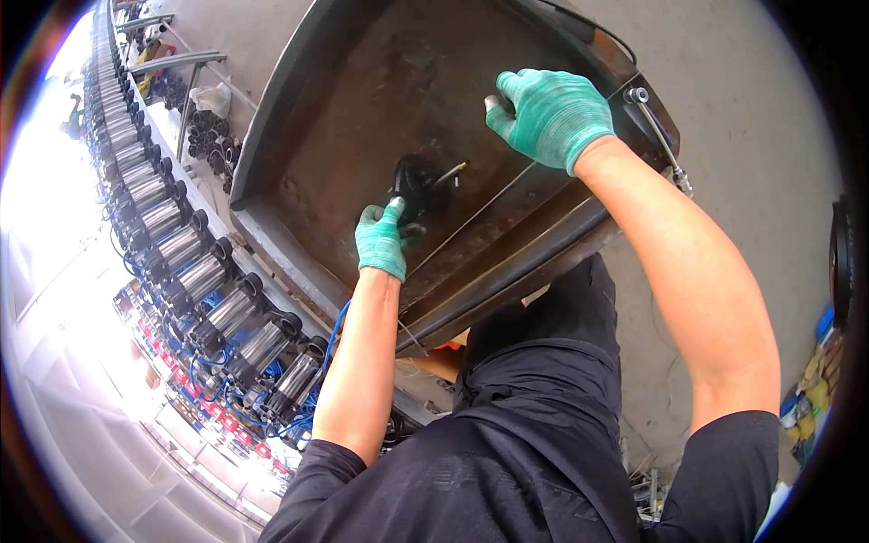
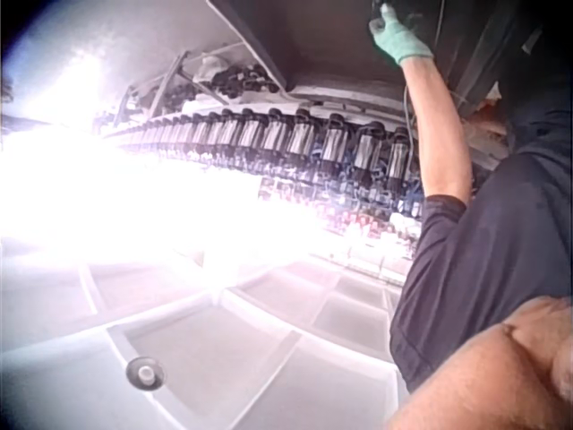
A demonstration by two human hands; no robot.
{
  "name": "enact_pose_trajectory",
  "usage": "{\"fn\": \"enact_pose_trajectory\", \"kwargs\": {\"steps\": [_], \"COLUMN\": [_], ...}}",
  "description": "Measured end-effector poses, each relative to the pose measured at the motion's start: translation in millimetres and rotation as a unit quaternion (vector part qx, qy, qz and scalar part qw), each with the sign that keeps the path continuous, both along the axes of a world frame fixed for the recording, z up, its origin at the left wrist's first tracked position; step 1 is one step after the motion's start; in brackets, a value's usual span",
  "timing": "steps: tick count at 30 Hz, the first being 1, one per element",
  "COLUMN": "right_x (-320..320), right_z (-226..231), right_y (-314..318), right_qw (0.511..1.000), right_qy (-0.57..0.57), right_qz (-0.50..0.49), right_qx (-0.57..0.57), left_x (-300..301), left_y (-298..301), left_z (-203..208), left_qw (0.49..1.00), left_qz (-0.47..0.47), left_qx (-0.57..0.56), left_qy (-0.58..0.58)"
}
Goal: The person tests submersible pumps by picking them up from a table, connecting an air line to each pump, submerging it into a water tank, and removing it.
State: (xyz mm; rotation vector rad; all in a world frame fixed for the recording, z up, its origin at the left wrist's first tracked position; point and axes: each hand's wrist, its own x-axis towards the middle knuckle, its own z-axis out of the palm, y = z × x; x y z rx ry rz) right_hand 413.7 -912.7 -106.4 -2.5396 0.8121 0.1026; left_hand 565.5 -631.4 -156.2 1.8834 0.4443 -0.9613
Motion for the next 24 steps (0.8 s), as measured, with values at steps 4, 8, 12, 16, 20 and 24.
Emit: {"fn": "enact_pose_trajectory", "kwargs": {"steps": [4,8,12,16,20,24], "right_x": [0.0,-0.7,-0.8,-1.1,0.2,0.2], "right_z": [-0.4,-2.1,-4.9,-4.2,-3.4,-2.4], "right_y": [0.6,-0.6,0.3,0.2,0.1,0.4], "right_qw": [1.000,1.000,1.000,1.000,1.000,1.000], "right_qy": [-0.003,-0.005,-0.015,-0.011,-0.004,-0.004], "right_qz": [-0.001,0.003,0.001,0.001,0.002,0.003], "right_qx": [0.006,0.000,-0.007,-0.010,-0.001,0.001], "left_x": [-3.1,-4.3,-2.7,-3.2,-3.1,-4.3], "left_y": [-1.4,-4.5,0.2,-0.8,-1.2,-3.4], "left_z": [0.2,3.0,-1.3,-1.4,0.2,3.0], "left_qw": [1.000,1.000,1.000,0.999,0.999,0.999], "left_qz": [0.012,0.003,0.013,0.009,0.011,0.003], "left_qx": [0.006,0.015,0.006,0.008,0.010,0.021], "left_qy": [-0.015,-0.022,-0.027,-0.030,-0.036,-0.039]}}
